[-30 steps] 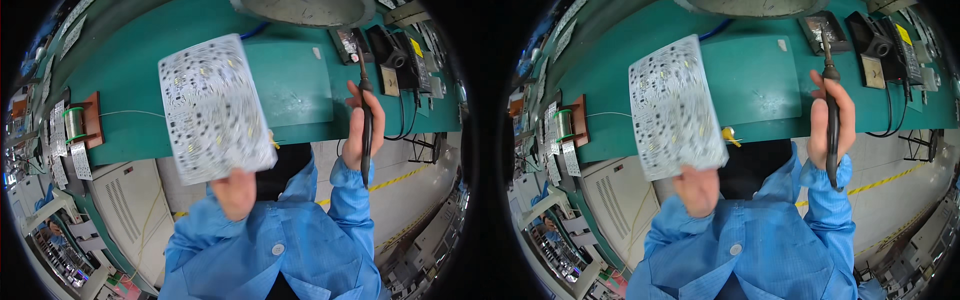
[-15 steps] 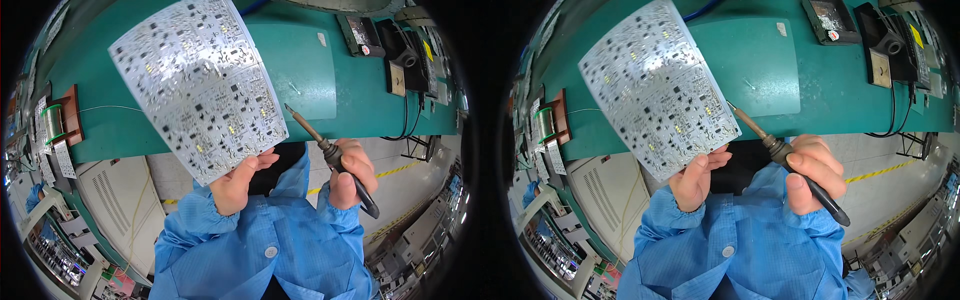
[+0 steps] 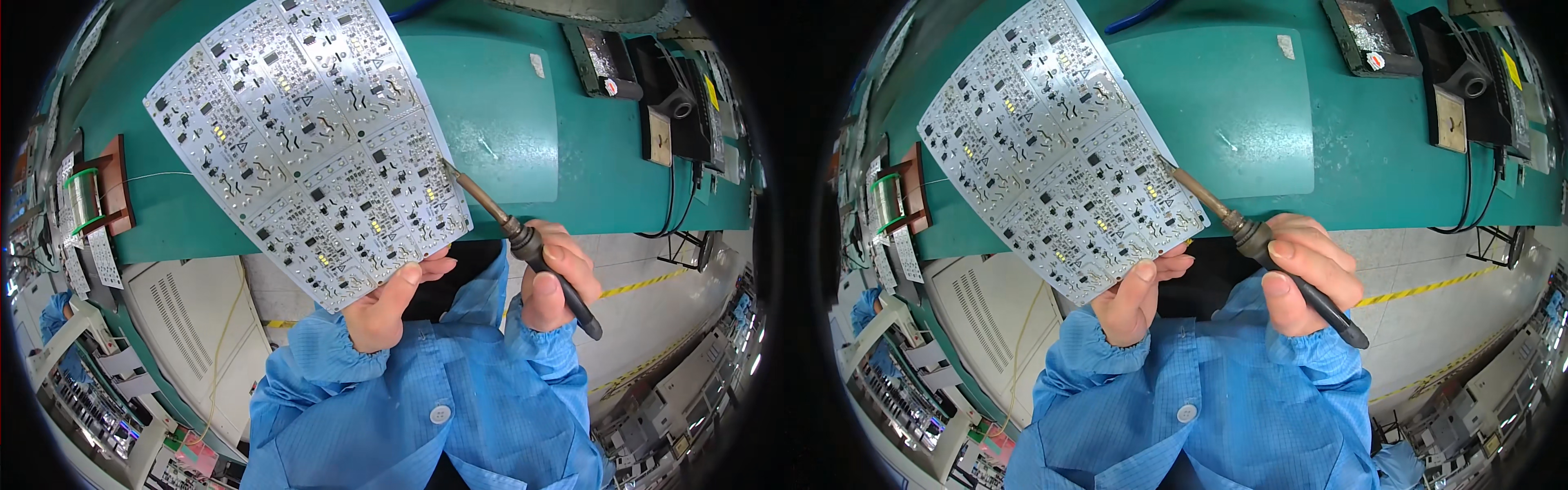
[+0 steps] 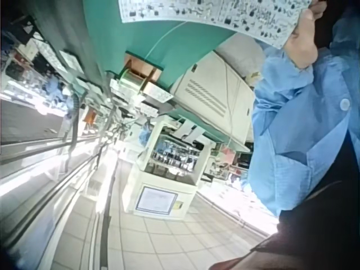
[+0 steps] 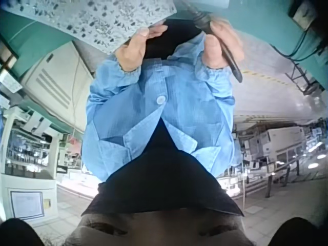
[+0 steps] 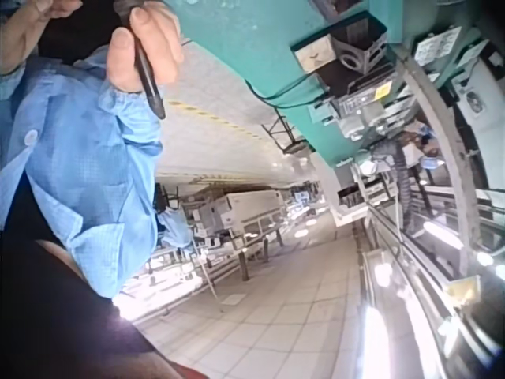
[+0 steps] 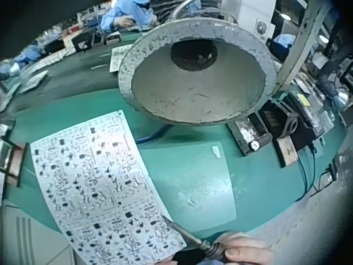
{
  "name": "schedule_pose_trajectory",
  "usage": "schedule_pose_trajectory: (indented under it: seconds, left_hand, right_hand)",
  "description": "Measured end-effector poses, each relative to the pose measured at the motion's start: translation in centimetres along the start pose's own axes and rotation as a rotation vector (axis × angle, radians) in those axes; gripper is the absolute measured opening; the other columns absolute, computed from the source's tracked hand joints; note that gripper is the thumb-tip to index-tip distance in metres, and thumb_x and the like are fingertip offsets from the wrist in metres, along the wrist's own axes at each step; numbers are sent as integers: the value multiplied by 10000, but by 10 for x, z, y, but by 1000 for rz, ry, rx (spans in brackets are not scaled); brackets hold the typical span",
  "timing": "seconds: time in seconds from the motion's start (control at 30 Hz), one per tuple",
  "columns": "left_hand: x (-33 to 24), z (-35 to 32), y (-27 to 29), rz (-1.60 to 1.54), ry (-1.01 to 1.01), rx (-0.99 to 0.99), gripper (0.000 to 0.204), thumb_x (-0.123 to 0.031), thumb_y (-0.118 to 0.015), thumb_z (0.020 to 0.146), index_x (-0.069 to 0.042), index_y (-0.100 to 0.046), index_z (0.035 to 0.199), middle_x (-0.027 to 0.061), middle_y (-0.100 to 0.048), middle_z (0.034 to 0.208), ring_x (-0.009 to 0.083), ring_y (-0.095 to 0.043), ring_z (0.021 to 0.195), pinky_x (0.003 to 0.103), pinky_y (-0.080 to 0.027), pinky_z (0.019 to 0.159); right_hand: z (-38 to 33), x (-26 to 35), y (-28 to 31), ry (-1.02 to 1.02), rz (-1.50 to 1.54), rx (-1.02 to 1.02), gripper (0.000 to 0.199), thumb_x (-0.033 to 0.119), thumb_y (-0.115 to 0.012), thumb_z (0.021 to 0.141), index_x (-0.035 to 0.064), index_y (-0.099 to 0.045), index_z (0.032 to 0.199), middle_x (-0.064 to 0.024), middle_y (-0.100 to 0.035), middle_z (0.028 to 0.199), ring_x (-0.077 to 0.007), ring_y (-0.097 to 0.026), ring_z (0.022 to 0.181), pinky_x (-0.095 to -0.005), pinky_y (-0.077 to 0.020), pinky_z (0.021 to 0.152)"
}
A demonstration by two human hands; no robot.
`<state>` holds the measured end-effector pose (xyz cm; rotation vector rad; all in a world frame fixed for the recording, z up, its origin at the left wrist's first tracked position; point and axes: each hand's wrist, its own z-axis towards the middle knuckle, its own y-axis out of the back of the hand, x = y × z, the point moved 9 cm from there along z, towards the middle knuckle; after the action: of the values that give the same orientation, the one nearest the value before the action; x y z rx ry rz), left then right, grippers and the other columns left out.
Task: Soldering components onto a printed circuit board (PCB) at a manufacturing station.
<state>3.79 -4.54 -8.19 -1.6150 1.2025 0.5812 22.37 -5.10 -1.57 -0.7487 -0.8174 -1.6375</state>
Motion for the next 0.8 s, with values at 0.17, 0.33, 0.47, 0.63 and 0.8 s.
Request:
schedule_pose_trajectory:
  seconds: [0.17, 0.33, 0.47, 0.63, 0.8]
  left_hand:
    - [-1, 1, -1, -10, -28, 13, 354, -100, -482, 855, 66, -493, 1167, 224, -600, 1048, 318, -628, 912, 406, -549, 772]
    - [-1, 1, -1, -7, -40, 40, 352, -90, -475, 859, 67, -486, 1174, 231, -596, 1057, 325, -625, 921, 411, -548, 776]
    - [-1, 0, -1, -5, -43, 40, 356, -77, -472, 858, 69, -475, 1183, 237, -588, 1066, 332, -616, 946, 422, -543, 792]
    - [-2, -1, -4, -49, -68, 130, 321, -26, -396, 908, 70, -485, 1202, 205, -567, 1136, 306, -592, 1015, 405, -483, 893]
    - [-2, -1, -3, -39, -63, 133, 328, -11, -396, 901, 67, -479, 1209, 203, -566, 1142, 308, -590, 1020, 409, -475, 905]
  right_hand:
    - [-2, -1, 3, -3, 37, -56, 316, 207, -582, 846, -16, -513, 1059, -220, -593, 929, -307, -572, 703, -498, -474, 686]
    - [-1, -1, 3, -9, 30, -33, 320, 209, -583, 845, -17, -517, 1061, -221, -595, 919, -297, -568, 678, -489, -473, 669]
    - [-2, -2, 3, -11, 38, -37, 321, 216, -584, 845, -13, -521, 1061, -211, -598, 905, -283, -561, 649, -470, -471, 648]
    - [1, 0, 5, -19, 55, -48, 308, 216, -584, 845, -9, -530, 1048, -202, -599, 903, -278, -558, 644, -471, -460, 654]
    - [4, 1, 10, -20, 59, -37, 306, 211, -590, 838, -6, -533, 1046, -193, -598, 905, -267, -548, 636, -477, -447, 678]
